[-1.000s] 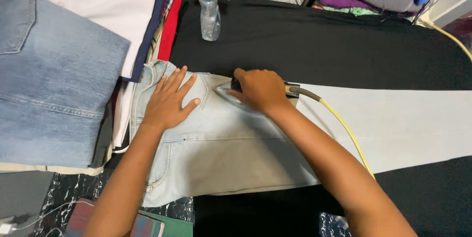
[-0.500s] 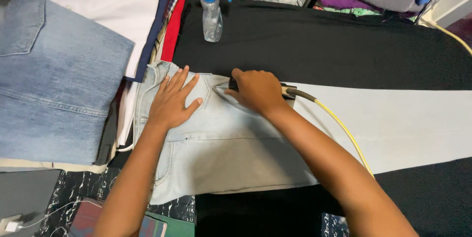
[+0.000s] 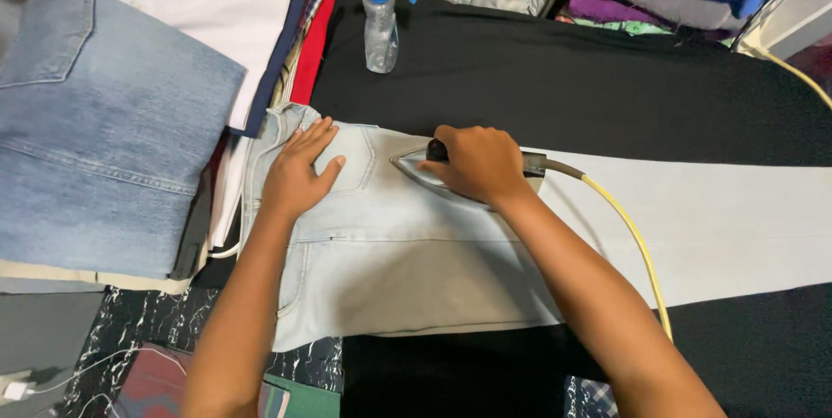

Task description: The person irons a pair of light-colored jeans on a black ironing board, smoothing the fabric with one hand while moving the iron with the other. The person folds the jeans in half, irons the folded section, then flips the jeans over to iron the other side before folding them again.

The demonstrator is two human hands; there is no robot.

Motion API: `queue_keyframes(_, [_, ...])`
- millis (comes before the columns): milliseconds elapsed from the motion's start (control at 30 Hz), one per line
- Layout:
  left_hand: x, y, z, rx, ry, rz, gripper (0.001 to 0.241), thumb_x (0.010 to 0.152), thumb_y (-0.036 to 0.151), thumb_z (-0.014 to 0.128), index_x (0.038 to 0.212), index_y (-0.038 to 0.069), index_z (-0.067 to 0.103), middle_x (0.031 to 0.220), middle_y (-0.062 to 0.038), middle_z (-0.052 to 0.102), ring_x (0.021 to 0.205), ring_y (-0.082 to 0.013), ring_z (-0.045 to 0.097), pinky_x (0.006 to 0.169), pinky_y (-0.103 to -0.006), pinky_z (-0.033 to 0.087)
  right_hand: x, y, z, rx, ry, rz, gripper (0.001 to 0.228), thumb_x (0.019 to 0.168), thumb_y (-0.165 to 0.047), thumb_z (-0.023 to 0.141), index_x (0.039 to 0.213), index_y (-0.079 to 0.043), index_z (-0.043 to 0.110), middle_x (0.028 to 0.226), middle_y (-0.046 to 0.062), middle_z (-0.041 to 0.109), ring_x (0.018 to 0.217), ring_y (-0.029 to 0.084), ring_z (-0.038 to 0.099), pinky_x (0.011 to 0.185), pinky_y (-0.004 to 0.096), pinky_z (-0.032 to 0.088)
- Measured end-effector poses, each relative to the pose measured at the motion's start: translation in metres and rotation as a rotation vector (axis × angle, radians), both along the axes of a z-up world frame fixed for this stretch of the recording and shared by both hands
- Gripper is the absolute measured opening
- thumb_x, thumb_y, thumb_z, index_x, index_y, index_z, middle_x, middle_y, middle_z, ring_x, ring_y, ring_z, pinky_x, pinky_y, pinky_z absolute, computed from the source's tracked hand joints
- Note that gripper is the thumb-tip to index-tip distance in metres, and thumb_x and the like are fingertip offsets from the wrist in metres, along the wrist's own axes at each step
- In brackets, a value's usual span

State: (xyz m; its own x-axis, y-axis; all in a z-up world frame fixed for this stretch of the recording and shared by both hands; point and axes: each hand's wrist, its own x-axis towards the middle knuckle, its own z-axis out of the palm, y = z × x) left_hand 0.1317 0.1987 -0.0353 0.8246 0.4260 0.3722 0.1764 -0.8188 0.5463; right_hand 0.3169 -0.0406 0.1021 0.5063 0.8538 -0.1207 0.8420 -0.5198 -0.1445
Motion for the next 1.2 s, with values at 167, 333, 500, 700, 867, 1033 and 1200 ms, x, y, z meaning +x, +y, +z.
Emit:
queue_keyframes(167, [0.0,-0.005,0.009,0.089,0.115,-0.002,0.049,0.098,0.033,0.064,0.144,0.015,0.061,0.155,-0.006,0.051,0.147,-0.0198,0.043,0.125,-0.0427,0.026,-0.002,0.0,-0.006,-0.044,-0.008,0.057,0.039,0.086,-0.05,0.072,0.11,-0.019,0.073,0.088,0.013,0.077,0.088,0.039,0.075,0.076,0.048,0.058])
queue_keyframes(333, [-0.002,-0.01,0.016,0.098,0.19,-0.005,0.055,0.1,0.041,0.06,0.147,0.013,0.057,0.16,-0.007,0.045,0.151,-0.0201,0.037,0.126,-0.0455,0.022,0.001,0.004,-0.012,0.038,-0.089,0.019,0.042,0.086,-0.053,0.073,0.105,-0.016,0.072,0.083,0.014,0.075,0.083,0.039,0.075,0.073,0.048,0.059])
queue_keyframes(500, [-0.004,-0.015,0.022,0.144,0.247,0.003,0.068,0.094,0.048,0.063,0.15,0.011,0.053,0.161,-0.008,0.045,0.151,-0.0216,0.037,0.126,-0.0476,0.022,0.0,-0.007,-0.014,-0.104,-0.049,0.085,0.041,0.086,-0.055,0.068,0.108,-0.02,0.07,0.089,0.013,0.076,0.087,0.039,0.075,0.075,0.049,0.059])
queue_keyframes(700, [-0.003,-0.012,0.017,0.158,0.237,0.003,0.069,0.096,0.051,0.06,0.152,0.011,0.052,0.162,-0.007,0.044,0.152,-0.021,0.036,0.126,-0.0477,0.022,0.036,-0.033,-0.008,-0.056,-0.107,-0.008,0.039,0.088,-0.054,0.069,0.101,-0.017,0.07,0.086,0.015,0.077,0.085,0.042,0.076,0.073,0.051,0.059])
queue_keyframes(867, [-0.003,-0.014,0.015,0.164,0.207,0.013,0.069,0.093,0.049,0.063,0.149,0.01,0.054,0.16,-0.007,0.048,0.15,-0.021,0.039,0.126,-0.0462,0.023,0.047,-0.051,-0.003,-0.081,-0.105,-0.047,0.038,0.086,-0.054,0.07,0.102,-0.02,0.07,0.086,0.014,0.077,0.088,0.042,0.076,0.077,0.05,0.059])
queue_keyframes(1033, [-0.002,-0.009,0.005,0.194,0.175,0.02,0.069,0.093,0.049,0.065,0.149,0.01,0.055,0.158,-0.007,0.05,0.149,-0.0207,0.041,0.125,-0.0455,0.025,0.053,-0.073,-0.001,-0.166,-0.052,-0.041,0.042,0.084,-0.062,0.065,0.102,-0.024,0.069,0.092,0.01,0.079,0.094,0.039,0.076,0.082,0.049,0.058])
queue_keyframes(1200, [-0.002,-0.012,0.012,0.136,0.207,0.023,0.07,0.093,0.05,0.064,0.149,0.011,0.054,0.159,-0.006,0.048,0.15,-0.0202,0.04,0.127,-0.0462,0.022,0.077,-0.078,-0.001,-0.107,-0.085,-0.222,0.043,0.087,-0.063,0.064,0.101,-0.022,0.07,0.089,0.013,0.078,0.093,0.041,0.075,0.081,0.048,0.057])
